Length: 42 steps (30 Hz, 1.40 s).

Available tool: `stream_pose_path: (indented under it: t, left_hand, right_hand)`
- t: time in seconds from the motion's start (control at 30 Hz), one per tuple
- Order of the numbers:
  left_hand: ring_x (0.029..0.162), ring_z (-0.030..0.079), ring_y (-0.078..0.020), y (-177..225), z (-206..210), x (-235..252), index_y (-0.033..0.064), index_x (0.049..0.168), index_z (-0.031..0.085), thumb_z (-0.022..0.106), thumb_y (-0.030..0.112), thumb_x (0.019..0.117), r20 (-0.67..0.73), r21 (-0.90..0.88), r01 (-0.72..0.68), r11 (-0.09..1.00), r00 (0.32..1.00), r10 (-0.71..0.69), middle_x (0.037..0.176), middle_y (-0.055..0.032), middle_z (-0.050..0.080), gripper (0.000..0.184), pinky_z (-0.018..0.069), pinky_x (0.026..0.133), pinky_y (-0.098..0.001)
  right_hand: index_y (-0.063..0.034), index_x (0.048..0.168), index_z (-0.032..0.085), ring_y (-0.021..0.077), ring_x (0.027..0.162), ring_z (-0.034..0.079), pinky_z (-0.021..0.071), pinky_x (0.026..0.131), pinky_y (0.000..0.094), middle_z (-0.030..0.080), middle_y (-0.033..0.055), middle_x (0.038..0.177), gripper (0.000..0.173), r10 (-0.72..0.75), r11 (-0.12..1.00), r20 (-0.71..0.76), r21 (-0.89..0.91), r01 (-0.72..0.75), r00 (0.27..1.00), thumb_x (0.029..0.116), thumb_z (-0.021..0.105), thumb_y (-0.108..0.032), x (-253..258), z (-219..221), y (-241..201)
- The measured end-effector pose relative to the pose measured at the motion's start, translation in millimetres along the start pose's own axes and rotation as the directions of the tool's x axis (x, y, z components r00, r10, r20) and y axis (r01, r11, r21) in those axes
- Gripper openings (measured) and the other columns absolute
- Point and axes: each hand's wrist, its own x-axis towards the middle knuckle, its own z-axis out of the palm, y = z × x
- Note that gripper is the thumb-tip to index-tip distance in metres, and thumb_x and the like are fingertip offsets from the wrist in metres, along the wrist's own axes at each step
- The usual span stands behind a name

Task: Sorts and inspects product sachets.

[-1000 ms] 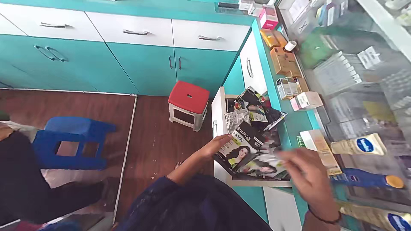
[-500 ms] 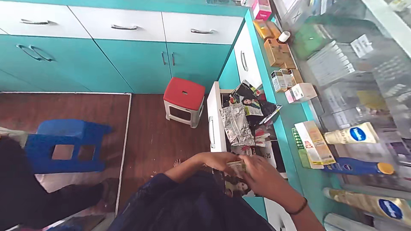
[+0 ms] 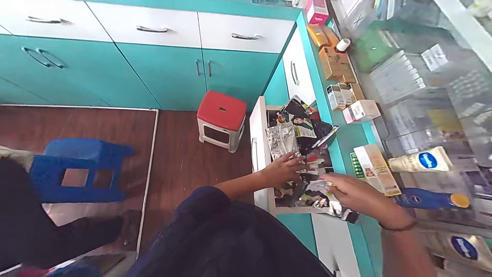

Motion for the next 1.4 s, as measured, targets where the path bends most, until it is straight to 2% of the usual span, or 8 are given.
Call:
stream_pose_path:
  t: [0.1, 0.3, 0.5, 0.7, 0.83, 1.1, 1.27, 1.4]
  left_hand:
    - [0.155, 0.025, -0.0338, -4.2, -1.5, 11.6, 0.0157, 0.125, 0.074, 0.080, -0.005, 0.0716, 0.073, 0.100, 0.078, 0.992, 0.994, -0.085, 0.158, -0.0079, 0.046, 0.057, 0.0067, 0.124, -0.0638]
    - [0.151, 0.034, -0.0314, -15.3, -8.4, 6.8, 0.0188, 0.114, 0.078, 0.067, -0.002, 0.0881, 0.046, 0.018, 0.141, 0.990, 0.989, -0.141, 0.154, -0.0061, 0.052, 0.035, 0.0168, 0.124, -0.0606]
    - [0.147, 0.042, -0.0311, -13.6, 0.7, 2.3, 0.0145, 0.114, 0.078, 0.060, -0.002, 0.0946, -0.113, -0.008, 0.186, 0.983, 0.976, -0.185, 0.149, -0.0072, 0.057, 0.031, 0.0255, 0.123, -0.0575]
    - [0.145, 0.044, -0.0298, -14.6, 6.2, -1.7, 0.0150, 0.111, 0.079, 0.062, -0.004, 0.0924, -0.232, -0.014, 0.196, 0.980, 0.953, -0.194, 0.145, -0.0059, 0.060, 0.031, 0.0284, 0.122, -0.0558]
    - [0.144, 0.046, -0.0327, -9.3, 0.3, -1.7, 0.0137, 0.109, 0.079, 0.066, -0.006, 0.0890, -0.215, -0.035, 0.211, 0.977, 0.953, -0.214, 0.145, -0.0089, 0.060, 0.032, 0.0296, 0.121, -0.0574]
    - [0.143, 0.047, -0.0315, -13.0, 4.2, -2.5, 0.0145, 0.107, 0.080, 0.069, -0.002, 0.0889, -0.237, -0.041, 0.184, 0.982, 0.953, -0.189, 0.144, -0.0077, 0.062, 0.027, 0.0296, 0.121, -0.0561]
    - [0.145, 0.045, -0.0319, -19.0, 1.6, -4.6, 0.0231, 0.114, 0.080, 0.067, -0.003, 0.0883, -0.209, -0.065, 0.124, 0.990, 0.968, -0.135, 0.145, -0.0079, 0.061, 0.038, 0.0244, 0.122, -0.0587]
    - [0.144, 0.046, -0.0316, -17.1, 1.0, -5.0, 0.0205, 0.123, 0.075, 0.066, -0.001, 0.0898, -0.240, -0.091, 0.123, 0.988, 0.960, -0.142, 0.144, -0.0072, 0.062, 0.040, 0.0244, 0.122, -0.0598]
  right_hand:
    - [0.0014, 0.139, 0.058, 0.0499, 0.118, 0.061, 0.0431, 0.099, 0.0676, 0.064, 0.0317, 0.125, 0.037, 0.034, 0.999, 0.157, 0.004, -0.035, 0.987, 0.1033, 0.051, -0.006, 38.4, 15.0, 5.8]
    - [0.0031, 0.126, 0.064, 0.0476, 0.122, 0.058, 0.0417, 0.102, 0.0667, 0.064, 0.0285, 0.125, 0.033, 0.094, 0.992, 0.167, -0.103, -0.077, 0.981, 0.0961, 0.059, -0.011, 90.4, 67.3, 21.2]
    - [0.0052, 0.143, 0.052, 0.0458, 0.135, 0.051, 0.0355, 0.113, 0.0618, 0.056, 0.0289, 0.141, 0.052, -0.084, 0.980, -0.072, -0.188, 0.069, 0.994, 0.0941, 0.063, -0.008, 77.0, 100.7, 24.6]
    - [-0.0054, 0.116, 0.074, 0.0428, 0.116, 0.066, 0.0504, 0.097, 0.0629, 0.070, 0.0206, 0.124, 0.024, -0.110, 0.987, -0.515, -0.154, 0.034, 0.850, 0.0951, 0.064, -0.007, 56.2, 126.0, 16.3]
    - [-0.0164, 0.143, 0.061, 0.0536, 0.137, 0.043, 0.0396, 0.100, 0.0732, 0.045, 0.0262, 0.153, 0.065, 0.202, 0.978, -0.240, 0.107, -0.181, 0.949, 0.0843, 0.082, -0.034, 29.9, 113.1, 5.8]
    - [-0.0090, 0.154, 0.043, 0.0636, 0.137, 0.034, 0.0490, 0.092, 0.0693, 0.023, 0.0377, 0.159, 0.081, 0.419, 0.908, -0.005, 0.012, -0.419, 0.908, 0.0811, 0.076, 0.003, 77.0, 119.8, -19.5]
    - [-0.0118, 0.149, 0.051, 0.0578, 0.135, 0.040, 0.0472, 0.094, 0.0689, 0.033, 0.0343, 0.155, 0.070, 0.347, 0.936, 0.087, 0.026, -0.351, 0.934, 0.0857, 0.080, -0.020, 64.2, 93.3, -18.4]
    - [-0.0078, 0.134, 0.065, 0.0546, 0.130, 0.049, 0.0460, 0.095, 0.0688, 0.049, 0.0338, 0.145, 0.055, 0.264, 0.953, -0.150, 0.190, -0.234, 0.953, 0.0874, 0.079, -0.033, 59.1, 104.6, -33.5]
